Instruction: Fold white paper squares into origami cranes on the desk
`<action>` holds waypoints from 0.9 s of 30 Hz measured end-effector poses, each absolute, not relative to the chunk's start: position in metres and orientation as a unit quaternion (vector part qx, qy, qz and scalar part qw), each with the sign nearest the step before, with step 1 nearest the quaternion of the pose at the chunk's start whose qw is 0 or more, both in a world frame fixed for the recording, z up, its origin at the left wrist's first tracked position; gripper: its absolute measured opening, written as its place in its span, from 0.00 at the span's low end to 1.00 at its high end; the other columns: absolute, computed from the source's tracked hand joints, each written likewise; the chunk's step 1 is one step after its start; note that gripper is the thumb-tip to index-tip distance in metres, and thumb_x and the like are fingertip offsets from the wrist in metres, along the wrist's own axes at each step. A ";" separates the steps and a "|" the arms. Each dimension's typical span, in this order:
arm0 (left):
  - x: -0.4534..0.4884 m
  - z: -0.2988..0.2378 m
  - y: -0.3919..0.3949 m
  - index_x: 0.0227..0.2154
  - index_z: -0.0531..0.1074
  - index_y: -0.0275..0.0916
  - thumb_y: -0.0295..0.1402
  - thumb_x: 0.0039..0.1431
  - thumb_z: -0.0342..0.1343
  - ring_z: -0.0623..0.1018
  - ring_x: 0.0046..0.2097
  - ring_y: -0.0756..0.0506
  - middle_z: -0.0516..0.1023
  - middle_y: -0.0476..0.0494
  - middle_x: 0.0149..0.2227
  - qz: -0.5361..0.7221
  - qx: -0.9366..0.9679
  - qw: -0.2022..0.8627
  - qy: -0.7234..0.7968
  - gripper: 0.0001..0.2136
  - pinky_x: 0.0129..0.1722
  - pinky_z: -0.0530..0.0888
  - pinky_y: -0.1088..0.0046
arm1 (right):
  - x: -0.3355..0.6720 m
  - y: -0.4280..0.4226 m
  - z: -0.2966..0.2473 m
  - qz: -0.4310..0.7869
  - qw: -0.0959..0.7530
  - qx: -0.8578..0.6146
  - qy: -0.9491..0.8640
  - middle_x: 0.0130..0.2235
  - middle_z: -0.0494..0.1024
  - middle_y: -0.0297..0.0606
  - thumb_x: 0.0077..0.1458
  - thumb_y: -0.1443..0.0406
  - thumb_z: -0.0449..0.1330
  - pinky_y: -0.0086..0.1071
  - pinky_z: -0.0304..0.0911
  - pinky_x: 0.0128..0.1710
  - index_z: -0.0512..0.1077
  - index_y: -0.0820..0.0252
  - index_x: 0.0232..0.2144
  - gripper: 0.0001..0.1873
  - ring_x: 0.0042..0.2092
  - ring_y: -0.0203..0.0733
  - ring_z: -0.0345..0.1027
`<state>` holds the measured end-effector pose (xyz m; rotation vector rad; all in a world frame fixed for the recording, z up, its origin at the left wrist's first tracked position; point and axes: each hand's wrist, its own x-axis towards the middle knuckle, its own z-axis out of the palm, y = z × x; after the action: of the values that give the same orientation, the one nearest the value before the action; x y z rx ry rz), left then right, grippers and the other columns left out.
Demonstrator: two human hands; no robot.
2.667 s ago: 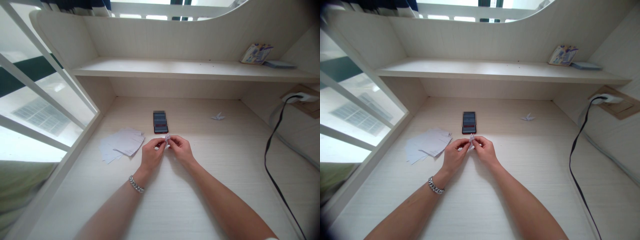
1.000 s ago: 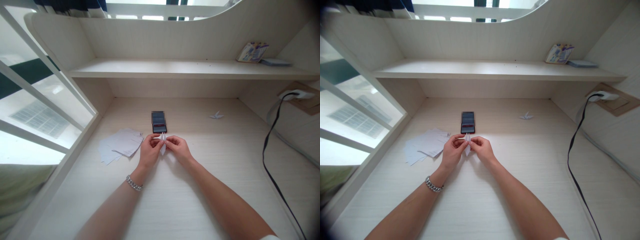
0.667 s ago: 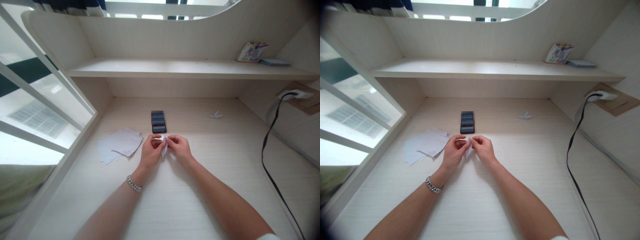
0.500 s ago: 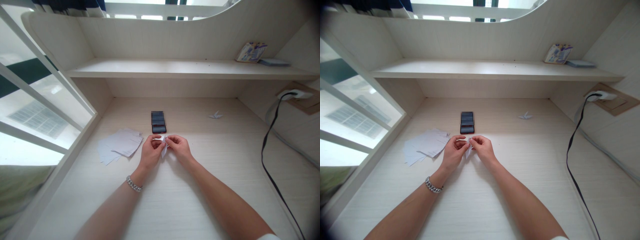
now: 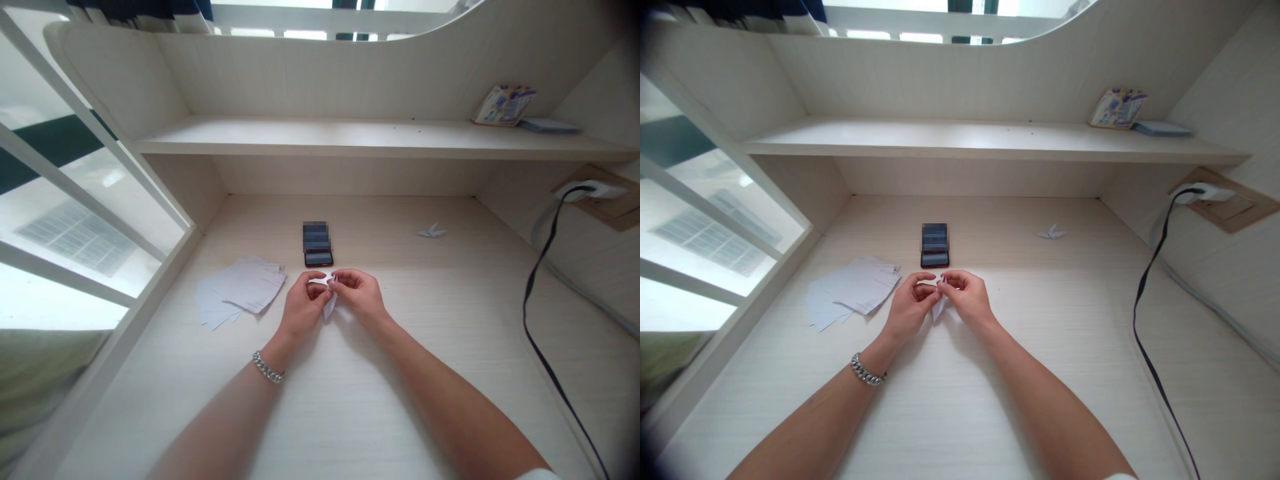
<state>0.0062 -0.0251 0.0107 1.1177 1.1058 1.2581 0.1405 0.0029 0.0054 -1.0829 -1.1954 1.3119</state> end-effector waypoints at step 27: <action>0.003 0.007 -0.023 0.39 0.67 0.37 0.33 0.48 0.60 0.76 0.31 0.49 0.76 0.47 0.27 0.504 0.499 0.542 0.450 0.15 0.32 0.70 0.75 | 0.142 0.002 0.013 0.581 0.518 -0.445 -0.444 0.25 0.77 0.38 0.32 0.61 0.70 0.32 0.64 0.29 0.75 0.62 0.27 0.16 0.28 0.39 0.70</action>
<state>0.0032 -0.0230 0.0072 1.1855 1.0696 1.1981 0.1416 0.0023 0.0133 -1.0674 -1.0651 1.3932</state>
